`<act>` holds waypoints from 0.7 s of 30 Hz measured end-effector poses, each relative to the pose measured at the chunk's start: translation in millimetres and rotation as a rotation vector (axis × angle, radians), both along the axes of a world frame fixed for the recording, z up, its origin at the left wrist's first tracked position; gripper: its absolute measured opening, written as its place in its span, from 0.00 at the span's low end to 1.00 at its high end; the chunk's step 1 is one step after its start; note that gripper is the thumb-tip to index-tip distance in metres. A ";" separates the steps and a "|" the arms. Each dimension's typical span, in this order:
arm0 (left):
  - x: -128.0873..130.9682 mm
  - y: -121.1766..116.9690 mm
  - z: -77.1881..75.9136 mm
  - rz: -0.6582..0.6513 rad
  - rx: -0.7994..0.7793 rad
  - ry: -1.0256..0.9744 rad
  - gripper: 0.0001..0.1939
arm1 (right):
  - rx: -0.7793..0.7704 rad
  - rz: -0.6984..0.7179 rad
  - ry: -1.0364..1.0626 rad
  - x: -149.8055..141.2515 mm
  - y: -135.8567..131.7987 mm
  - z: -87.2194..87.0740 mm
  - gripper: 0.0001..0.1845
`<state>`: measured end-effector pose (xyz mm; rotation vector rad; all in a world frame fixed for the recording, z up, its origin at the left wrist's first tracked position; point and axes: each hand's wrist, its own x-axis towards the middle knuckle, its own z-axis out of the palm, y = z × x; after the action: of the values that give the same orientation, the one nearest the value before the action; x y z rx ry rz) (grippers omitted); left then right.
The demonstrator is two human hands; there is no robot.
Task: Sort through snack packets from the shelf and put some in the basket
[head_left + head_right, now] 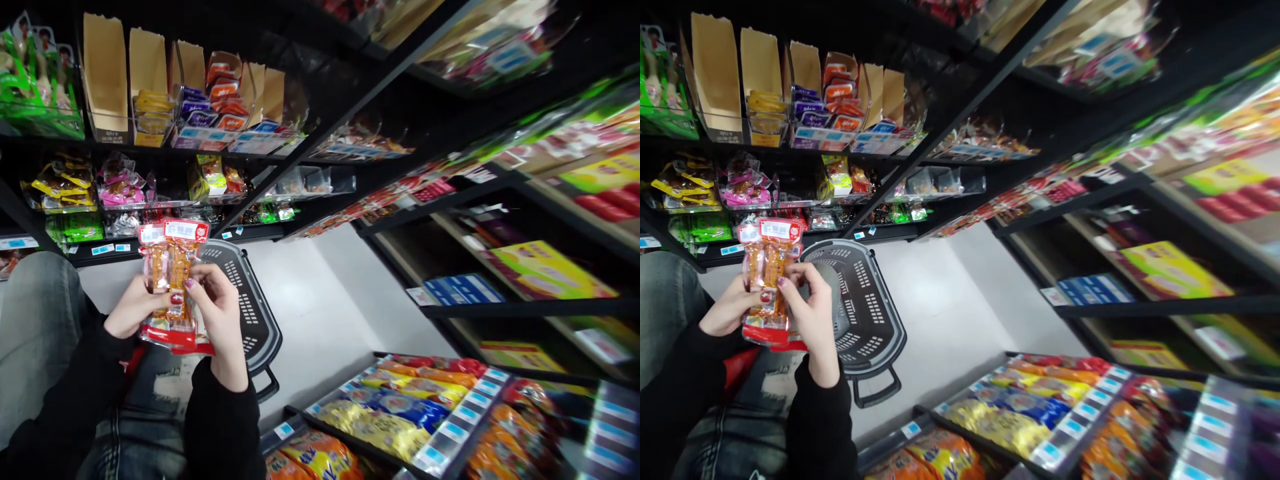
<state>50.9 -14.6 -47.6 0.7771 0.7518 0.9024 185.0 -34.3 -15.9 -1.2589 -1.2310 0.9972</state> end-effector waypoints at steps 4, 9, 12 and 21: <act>5.0 -0.1 -6.5 0.073 0.030 0.095 0.22 | -0.065 -0.100 -0.010 0.3 0.3 0.7 0.05; 5.5 2.0 -8.6 0.090 0.016 0.134 0.24 | -0.020 -0.181 0.043 1.7 -0.5 -0.9 0.05; 2.8 4.4 -6.1 0.113 -0.004 0.114 0.23 | 0.014 -0.215 0.308 4.6 0.2 -4.3 0.04; -8.7 6.6 0.8 0.197 -0.144 -0.011 0.25 | -0.086 -0.028 1.350 27.6 -2.1 -7.2 0.10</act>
<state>42.2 -8.0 -46.7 0.5776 0.8849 1.0162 212.6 -36.4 -23.0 -0.3937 -0.1048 1.4784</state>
